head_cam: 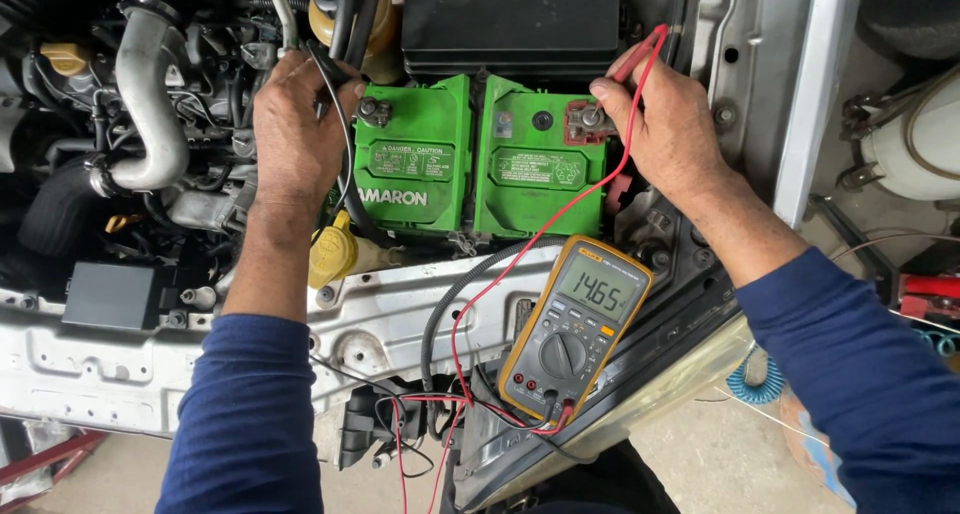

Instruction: The person uses a multimeter to measure the voltage across a car battery while it is installed in the engine bay, then takes a photo of the multimeter reading with a smartphone.

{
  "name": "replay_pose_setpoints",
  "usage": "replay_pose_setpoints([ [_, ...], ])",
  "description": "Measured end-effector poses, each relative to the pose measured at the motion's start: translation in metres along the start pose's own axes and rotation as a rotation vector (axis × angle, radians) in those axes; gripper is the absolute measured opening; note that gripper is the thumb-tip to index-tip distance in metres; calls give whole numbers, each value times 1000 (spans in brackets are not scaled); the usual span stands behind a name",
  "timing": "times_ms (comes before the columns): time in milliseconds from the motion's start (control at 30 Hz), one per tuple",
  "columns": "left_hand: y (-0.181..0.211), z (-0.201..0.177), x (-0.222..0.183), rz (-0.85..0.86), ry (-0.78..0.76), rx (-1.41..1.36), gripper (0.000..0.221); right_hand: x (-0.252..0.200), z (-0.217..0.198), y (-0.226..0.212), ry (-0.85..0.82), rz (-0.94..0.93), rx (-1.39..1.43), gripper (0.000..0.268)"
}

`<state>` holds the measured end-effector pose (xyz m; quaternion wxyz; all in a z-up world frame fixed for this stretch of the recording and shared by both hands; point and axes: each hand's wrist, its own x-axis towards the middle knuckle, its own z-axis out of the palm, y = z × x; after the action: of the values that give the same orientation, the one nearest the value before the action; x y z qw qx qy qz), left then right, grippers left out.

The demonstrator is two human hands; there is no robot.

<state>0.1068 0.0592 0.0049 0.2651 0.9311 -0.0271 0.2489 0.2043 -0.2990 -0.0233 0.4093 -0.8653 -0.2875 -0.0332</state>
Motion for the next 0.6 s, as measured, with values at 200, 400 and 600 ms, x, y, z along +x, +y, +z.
replay_pose_setpoints([
  [200,0,2,0,-18,7,22,23,0,1,4,6,-26,-14,14],
  [400,1,1,-1,-43,10,12,19,-1,1,2,13,-16,-5,16],
  [600,-8,7,-2,-55,29,1,14,-3,2,3,45,-81,3,14],
])
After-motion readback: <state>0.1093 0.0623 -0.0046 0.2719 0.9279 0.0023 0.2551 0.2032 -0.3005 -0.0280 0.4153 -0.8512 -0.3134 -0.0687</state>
